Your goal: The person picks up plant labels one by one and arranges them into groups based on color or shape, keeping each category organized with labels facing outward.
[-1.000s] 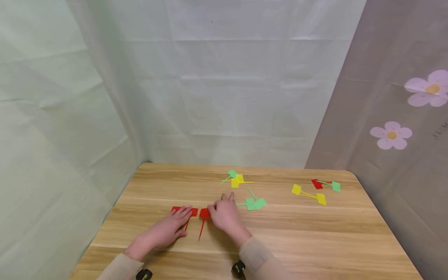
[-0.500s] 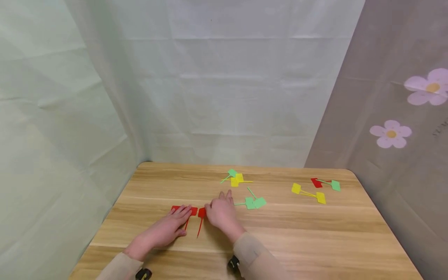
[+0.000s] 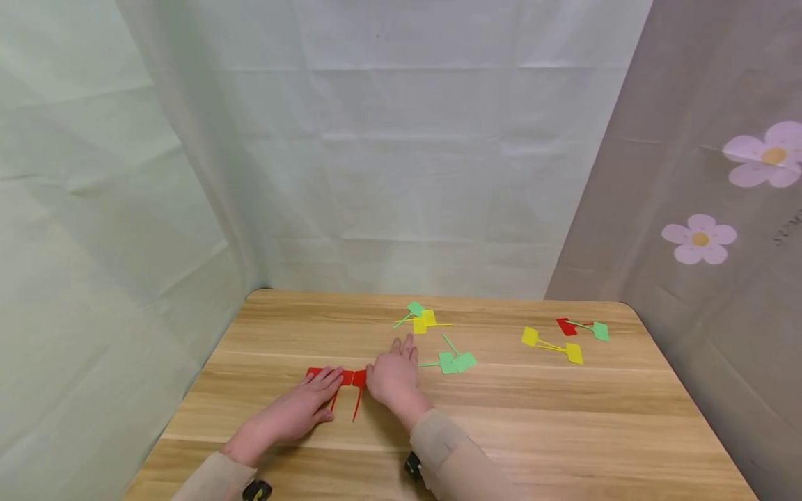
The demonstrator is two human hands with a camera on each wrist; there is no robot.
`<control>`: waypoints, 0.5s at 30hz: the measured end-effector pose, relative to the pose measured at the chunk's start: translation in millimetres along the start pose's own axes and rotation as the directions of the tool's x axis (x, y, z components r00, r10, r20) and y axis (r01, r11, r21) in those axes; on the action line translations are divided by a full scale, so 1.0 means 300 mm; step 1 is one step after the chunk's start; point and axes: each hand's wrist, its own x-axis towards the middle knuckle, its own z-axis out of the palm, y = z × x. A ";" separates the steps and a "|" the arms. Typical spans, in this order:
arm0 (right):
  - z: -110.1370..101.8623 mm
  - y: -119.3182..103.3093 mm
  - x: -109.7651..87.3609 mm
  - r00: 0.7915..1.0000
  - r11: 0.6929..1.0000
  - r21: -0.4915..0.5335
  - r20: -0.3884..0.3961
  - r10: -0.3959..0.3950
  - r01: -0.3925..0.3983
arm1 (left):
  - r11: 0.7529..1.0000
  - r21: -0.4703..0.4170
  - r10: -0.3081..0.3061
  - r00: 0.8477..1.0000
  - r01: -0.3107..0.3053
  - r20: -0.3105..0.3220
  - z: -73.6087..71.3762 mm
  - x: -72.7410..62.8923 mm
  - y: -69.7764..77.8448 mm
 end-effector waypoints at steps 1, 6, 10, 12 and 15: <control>0.000 -0.002 0.000 1.000 1.000 -0.008 0.005 0.006 -0.006 | 1.000 0.000 0.000 1.000 0.000 0.001 0.000 0.000 0.000; 0.004 -0.006 0.003 0.999 0.999 -0.041 0.029 0.024 -0.023 | 1.000 0.006 -0.007 1.000 0.006 0.008 0.000 0.000 0.003; 0.006 -0.005 0.005 0.999 0.998 -0.060 0.040 0.027 -0.025 | 1.000 0.004 -0.008 1.000 0.008 0.010 -0.003 -0.001 0.005; 0.008 -0.004 0.007 0.998 0.997 -0.068 0.044 0.034 -0.031 | 1.000 0.005 -0.004 1.000 0.004 0.009 -0.004 -0.001 0.006; 0.015 0.000 0.011 0.998 0.996 -0.080 0.045 0.041 -0.037 | 1.000 0.007 0.000 1.000 0.000 0.007 -0.006 -0.001 0.006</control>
